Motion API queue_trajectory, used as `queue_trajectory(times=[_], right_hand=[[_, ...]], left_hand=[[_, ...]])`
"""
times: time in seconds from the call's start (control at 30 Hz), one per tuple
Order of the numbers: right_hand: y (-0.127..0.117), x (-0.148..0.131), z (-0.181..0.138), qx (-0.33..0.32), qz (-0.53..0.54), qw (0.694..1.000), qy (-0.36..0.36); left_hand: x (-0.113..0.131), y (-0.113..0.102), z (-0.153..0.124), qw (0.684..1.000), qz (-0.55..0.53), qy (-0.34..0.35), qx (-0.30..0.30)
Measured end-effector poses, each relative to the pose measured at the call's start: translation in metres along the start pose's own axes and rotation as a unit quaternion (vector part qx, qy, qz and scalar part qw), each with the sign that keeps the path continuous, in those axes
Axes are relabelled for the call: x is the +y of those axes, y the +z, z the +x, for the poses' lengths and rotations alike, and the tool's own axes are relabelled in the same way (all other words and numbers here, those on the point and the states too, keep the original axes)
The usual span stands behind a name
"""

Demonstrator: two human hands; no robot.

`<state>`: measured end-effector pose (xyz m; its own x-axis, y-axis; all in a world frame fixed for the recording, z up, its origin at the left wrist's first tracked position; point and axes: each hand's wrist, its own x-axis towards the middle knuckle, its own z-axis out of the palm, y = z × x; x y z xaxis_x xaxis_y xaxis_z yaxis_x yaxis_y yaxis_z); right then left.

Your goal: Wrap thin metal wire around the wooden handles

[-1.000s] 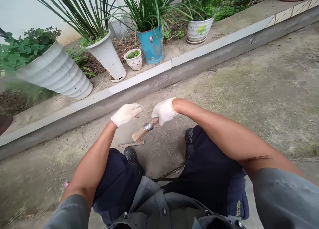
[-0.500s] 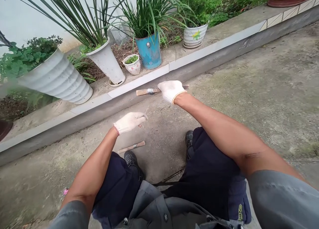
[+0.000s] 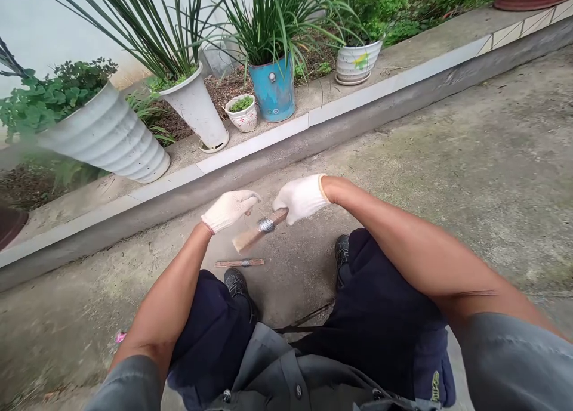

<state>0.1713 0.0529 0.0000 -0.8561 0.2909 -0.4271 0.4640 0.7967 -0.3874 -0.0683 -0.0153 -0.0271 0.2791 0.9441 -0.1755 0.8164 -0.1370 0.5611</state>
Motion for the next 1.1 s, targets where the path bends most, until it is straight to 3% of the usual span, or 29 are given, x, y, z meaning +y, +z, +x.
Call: queue_trajectory(times=[0.13,0.23,0.37,0.47,0.67,0.83,0.97,1.1], right_hand=[[-0.017,0.01,-0.006,0.144,0.017,0.987,0.072],[-0.021,0.022,0.0,0.213,-0.003,0.964,0.159],[-0.021,0.036,0.012,0.243,-0.05,0.927,0.281],[-0.021,0.044,0.019,0.219,-0.104,0.917,0.316],[-0.009,0.033,0.027,0.049,-0.154,0.95,0.266],[0.009,0.016,0.018,-0.037,-0.091,0.992,0.085],[0.0,0.015,0.001,0.016,0.0,1.0,0.017],[-0.015,0.019,-0.005,0.15,0.033,0.985,0.085]], left_hand=[[0.002,0.009,0.001,0.999,-0.023,-0.031,-0.033],[0.009,0.013,-0.001,0.999,-0.007,-0.025,-0.039],[0.017,0.014,-0.003,0.998,0.005,-0.012,-0.061],[0.019,0.011,-0.005,0.998,0.019,-0.006,-0.056],[0.015,0.0,-0.006,0.999,0.037,0.002,0.029],[0.008,-0.001,-0.002,0.998,0.03,0.018,0.048],[0.004,0.007,0.001,1.0,-0.007,0.025,0.018],[0.006,0.013,-0.001,0.999,-0.046,-0.002,-0.004]])
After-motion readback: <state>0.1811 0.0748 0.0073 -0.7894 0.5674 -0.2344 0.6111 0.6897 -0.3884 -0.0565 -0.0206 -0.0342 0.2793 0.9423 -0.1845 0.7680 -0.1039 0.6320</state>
